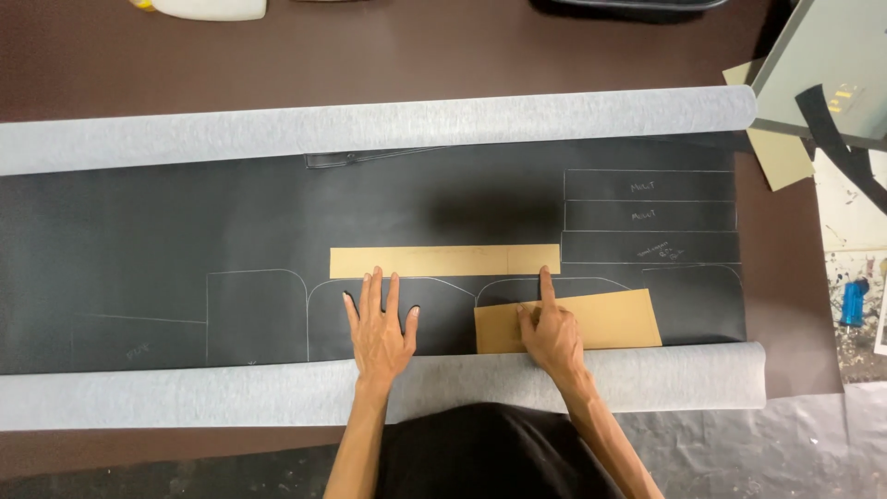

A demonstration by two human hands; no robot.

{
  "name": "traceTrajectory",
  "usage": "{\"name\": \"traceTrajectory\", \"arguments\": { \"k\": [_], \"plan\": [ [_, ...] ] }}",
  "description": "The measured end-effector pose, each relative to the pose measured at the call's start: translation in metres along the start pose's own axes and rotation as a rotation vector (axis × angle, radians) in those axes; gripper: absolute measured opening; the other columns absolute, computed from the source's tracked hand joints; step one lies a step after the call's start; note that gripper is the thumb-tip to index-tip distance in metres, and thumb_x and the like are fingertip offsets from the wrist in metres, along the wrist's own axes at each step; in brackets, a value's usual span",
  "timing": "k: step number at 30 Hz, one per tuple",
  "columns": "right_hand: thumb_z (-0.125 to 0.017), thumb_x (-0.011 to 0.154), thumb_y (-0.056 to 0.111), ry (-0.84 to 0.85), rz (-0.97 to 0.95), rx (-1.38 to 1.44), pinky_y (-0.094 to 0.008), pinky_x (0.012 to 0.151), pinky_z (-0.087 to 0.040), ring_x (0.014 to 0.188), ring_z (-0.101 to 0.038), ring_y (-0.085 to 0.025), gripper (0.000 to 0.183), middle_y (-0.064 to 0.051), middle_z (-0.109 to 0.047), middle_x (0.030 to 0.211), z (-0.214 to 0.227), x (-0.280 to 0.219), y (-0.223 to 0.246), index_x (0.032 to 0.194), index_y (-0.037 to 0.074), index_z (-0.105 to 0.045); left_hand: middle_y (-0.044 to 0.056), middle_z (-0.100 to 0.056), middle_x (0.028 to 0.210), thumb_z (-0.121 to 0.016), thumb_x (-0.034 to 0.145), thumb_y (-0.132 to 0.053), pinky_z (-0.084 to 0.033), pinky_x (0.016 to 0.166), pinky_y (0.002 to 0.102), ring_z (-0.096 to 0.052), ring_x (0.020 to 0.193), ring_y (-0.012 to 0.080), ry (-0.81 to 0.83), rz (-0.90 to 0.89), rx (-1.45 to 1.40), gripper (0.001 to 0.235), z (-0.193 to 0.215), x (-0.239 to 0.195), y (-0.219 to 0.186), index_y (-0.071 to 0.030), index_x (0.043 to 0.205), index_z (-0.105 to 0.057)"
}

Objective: Tracing cardboard patterns onto a sheet of black leather using a silver pen

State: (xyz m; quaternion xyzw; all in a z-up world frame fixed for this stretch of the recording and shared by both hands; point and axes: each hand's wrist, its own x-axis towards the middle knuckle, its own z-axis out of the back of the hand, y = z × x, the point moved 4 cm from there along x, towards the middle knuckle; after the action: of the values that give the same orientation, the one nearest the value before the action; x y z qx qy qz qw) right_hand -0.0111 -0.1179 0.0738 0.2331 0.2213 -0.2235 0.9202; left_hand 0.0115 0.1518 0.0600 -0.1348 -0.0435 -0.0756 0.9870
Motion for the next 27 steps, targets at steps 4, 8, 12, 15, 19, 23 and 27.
{"name": "traceTrajectory", "arguments": {
  "k": [4, 8, 12, 15, 19, 23, 27],
  "plan": [
    [-0.058, 0.093, 0.04, 0.003, 0.002, 0.014, -0.053, 0.089, -0.056, 0.1, -0.073, -0.043, 0.078, -0.025, -0.075, 0.093, 0.0005, -0.0008, 0.0004, 0.163, 0.029, -0.027, 0.016, -0.042, 0.159, -0.049, 0.1, -0.047, -0.017, 0.12, 0.064, -0.037, 0.149, 0.0325, 0.022, 0.019, -0.014, 0.06, -0.0005, 0.0003, 0.0004, -0.013, 0.149, -0.051],
    [-0.058, 0.093, 0.042, 0.015, 0.01, 0.003, -0.053, 0.091, -0.055, 0.101, -0.073, -0.043, 0.08, -0.025, -0.075, 0.094, -0.0028, 0.0023, -0.0024, 0.164, 0.031, -0.024, 0.015, -0.043, 0.158, -0.049, 0.1, -0.047, -0.018, 0.119, 0.065, -0.038, 0.148, 0.0321, 0.016, 0.03, -0.011, 0.059, -0.0006, -0.0003, 0.0008, -0.014, 0.149, -0.051],
    [-0.058, 0.094, 0.044, 0.016, 0.006, -0.013, -0.052, 0.091, -0.055, 0.102, -0.073, -0.042, 0.079, -0.023, -0.075, 0.094, -0.0069, 0.0046, -0.0054, 0.164, 0.03, -0.023, 0.013, -0.042, 0.159, -0.049, 0.1, -0.048, -0.017, 0.12, 0.064, -0.037, 0.149, 0.0311, 0.012, 0.033, -0.013, 0.059, -0.0016, -0.0007, 0.0016, -0.015, 0.15, -0.05],
    [-0.058, 0.094, 0.044, 0.011, 0.006, 0.002, -0.052, 0.091, -0.055, 0.101, -0.073, -0.041, 0.079, -0.023, -0.075, 0.093, -0.0066, 0.0039, -0.0057, 0.164, 0.03, -0.025, 0.012, -0.042, 0.159, -0.048, 0.1, -0.048, -0.016, 0.12, 0.064, -0.036, 0.15, 0.0303, 0.03, 0.047, -0.01, 0.059, -0.001, -0.0008, 0.001, -0.016, 0.149, -0.05],
    [-0.058, 0.094, 0.043, 0.015, 0.009, 0.012, -0.052, 0.092, -0.055, 0.102, -0.073, -0.041, 0.079, -0.023, -0.075, 0.094, -0.0029, 0.0025, -0.0033, 0.163, 0.03, -0.024, 0.012, -0.043, 0.159, -0.047, 0.101, -0.048, -0.019, 0.119, 0.065, -0.037, 0.149, 0.0297, 0.018, 0.05, 0.0, 0.057, 0.0032, 0.0001, -0.001, -0.016, 0.149, -0.051],
    [-0.058, 0.094, 0.044, 0.022, 0.004, 0.011, -0.052, 0.092, -0.055, 0.103, -0.072, -0.042, 0.079, -0.024, -0.075, 0.096, 0.0002, 0.0005, -0.0008, 0.164, 0.03, -0.024, 0.011, -0.043, 0.159, -0.048, 0.1, -0.048, -0.021, 0.119, 0.065, -0.037, 0.149, 0.0291, 0.024, 0.049, 0.018, 0.058, 0.0014, -0.0006, -0.0001, -0.017, 0.149, -0.05],
    [-0.058, 0.094, 0.045, 0.037, -0.006, 0.007, -0.051, 0.093, -0.055, 0.105, -0.072, -0.041, 0.079, -0.022, -0.075, 0.098, -0.0028, 0.0028, -0.0035, 0.164, 0.032, -0.023, 0.01, -0.042, 0.16, -0.046, 0.101, -0.049, -0.019, 0.119, 0.065, -0.037, 0.149, 0.0288, 0.045, 0.057, 0.02, 0.058, 0.001, 0.0, -0.0001, -0.018, 0.149, -0.05]
  ]
}}
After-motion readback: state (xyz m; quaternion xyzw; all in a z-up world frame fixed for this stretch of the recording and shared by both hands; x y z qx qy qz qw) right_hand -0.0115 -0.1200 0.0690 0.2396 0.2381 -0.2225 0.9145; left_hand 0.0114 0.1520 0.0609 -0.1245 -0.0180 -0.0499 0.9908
